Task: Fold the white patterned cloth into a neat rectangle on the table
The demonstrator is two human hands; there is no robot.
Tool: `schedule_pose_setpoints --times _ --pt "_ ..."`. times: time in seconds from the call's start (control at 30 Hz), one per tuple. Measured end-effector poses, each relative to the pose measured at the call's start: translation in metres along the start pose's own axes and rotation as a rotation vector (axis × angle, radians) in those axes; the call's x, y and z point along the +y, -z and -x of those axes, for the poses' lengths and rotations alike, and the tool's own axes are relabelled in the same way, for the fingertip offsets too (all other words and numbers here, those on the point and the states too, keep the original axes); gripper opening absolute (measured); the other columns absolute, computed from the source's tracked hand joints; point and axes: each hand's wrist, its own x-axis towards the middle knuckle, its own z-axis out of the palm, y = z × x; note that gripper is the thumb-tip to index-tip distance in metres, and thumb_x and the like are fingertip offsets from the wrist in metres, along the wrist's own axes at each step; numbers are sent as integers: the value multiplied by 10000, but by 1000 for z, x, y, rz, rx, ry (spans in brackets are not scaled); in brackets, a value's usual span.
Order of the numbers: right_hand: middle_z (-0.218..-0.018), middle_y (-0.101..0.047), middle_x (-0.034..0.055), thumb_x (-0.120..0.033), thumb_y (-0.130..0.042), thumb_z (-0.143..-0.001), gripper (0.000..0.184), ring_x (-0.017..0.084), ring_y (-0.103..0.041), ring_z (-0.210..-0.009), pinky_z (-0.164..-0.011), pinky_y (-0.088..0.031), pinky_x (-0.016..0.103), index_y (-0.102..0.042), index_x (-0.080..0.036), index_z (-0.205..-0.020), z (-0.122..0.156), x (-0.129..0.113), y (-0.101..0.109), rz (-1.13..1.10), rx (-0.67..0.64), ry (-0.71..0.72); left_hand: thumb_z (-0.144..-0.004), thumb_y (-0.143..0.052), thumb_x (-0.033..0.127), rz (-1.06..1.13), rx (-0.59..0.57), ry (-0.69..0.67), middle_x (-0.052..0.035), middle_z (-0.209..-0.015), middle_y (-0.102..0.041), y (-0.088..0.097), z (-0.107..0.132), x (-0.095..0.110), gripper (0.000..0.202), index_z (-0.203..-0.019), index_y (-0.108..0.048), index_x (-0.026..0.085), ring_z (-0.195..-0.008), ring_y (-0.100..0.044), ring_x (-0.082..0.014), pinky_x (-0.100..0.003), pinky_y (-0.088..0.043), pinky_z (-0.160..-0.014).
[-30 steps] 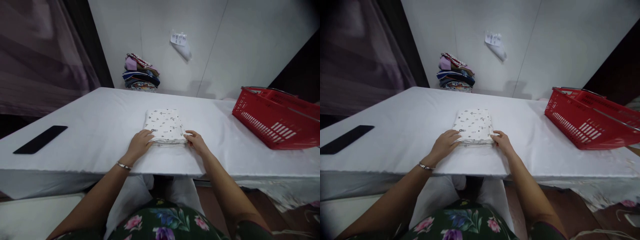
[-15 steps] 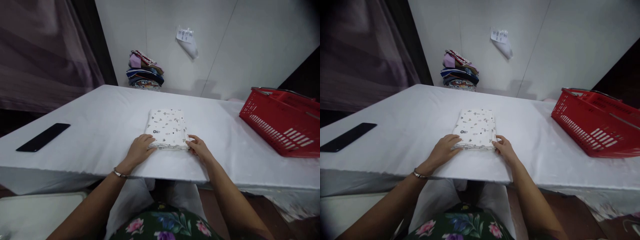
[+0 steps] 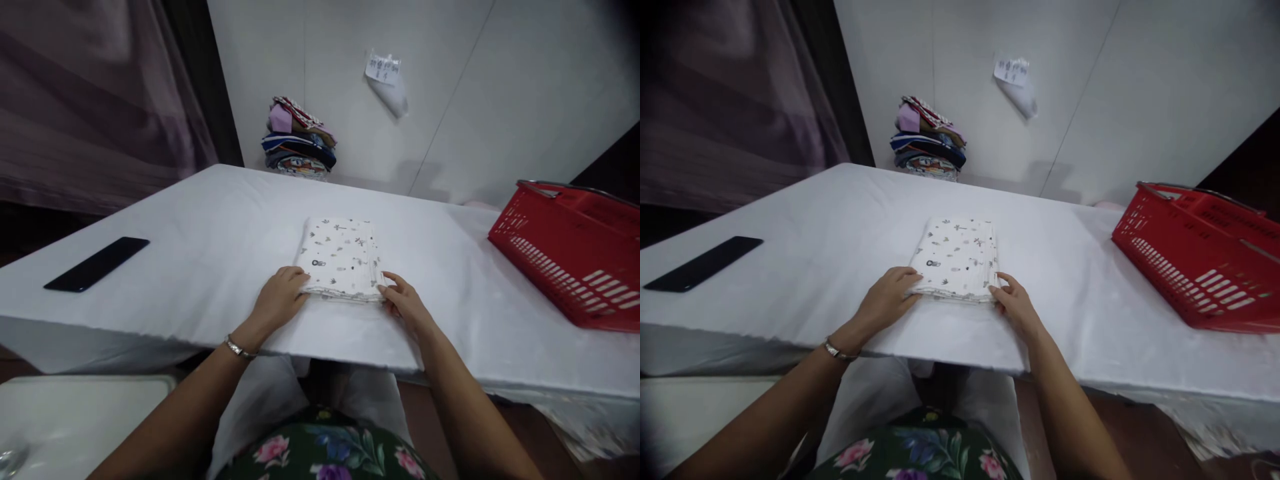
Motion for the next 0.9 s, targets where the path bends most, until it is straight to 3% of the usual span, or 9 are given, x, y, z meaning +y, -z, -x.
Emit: schedule_pose_setpoints --times 0.33,0.53,0.67,0.9 --pt "-567 -465 -76 -430 -654 -668 744 67 -405 -400 -399 -276 208 -403 -176 -1320 0 3 -4 55 -30 31 -798 -438 177 -66 -37 152 -27 -1083 -580 2 10 -2 270 -1024 -574 239 -967 -544 -178 -279 -460 -686" --pt "-541 -448 -82 -457 -649 -667 763 72 -404 -400 -402 -288 207 -399 -160 -1324 2 1 -6 57 -13 27 -792 -462 178 -65 -45 135 -39 -1118 -564 1 9 2 277 -1046 -555 238 -981 -540 -193 -291 -464 -678" --pt "-528 -472 -68 -500 -618 -705 749 82 -413 -404 -413 -320 214 -395 -165 -1337 3 1 -9 102 11 61 -798 -531 276 -70 -24 106 -57 -1184 -520 2 7 3 346 -1142 -503 259 -1022 -510 -220 -303 -468 -684" --pt "-533 -472 -65 -517 -584 -746 715 88 -423 -422 -418 -338 212 -387 -182 -1346 2 4 -11 165 12 109 -839 -493 289 -63 -69 143 -43 -1100 -540 0 7 -1 221 -1048 -550 245 -951 -531 -192 -275 -446 -642"
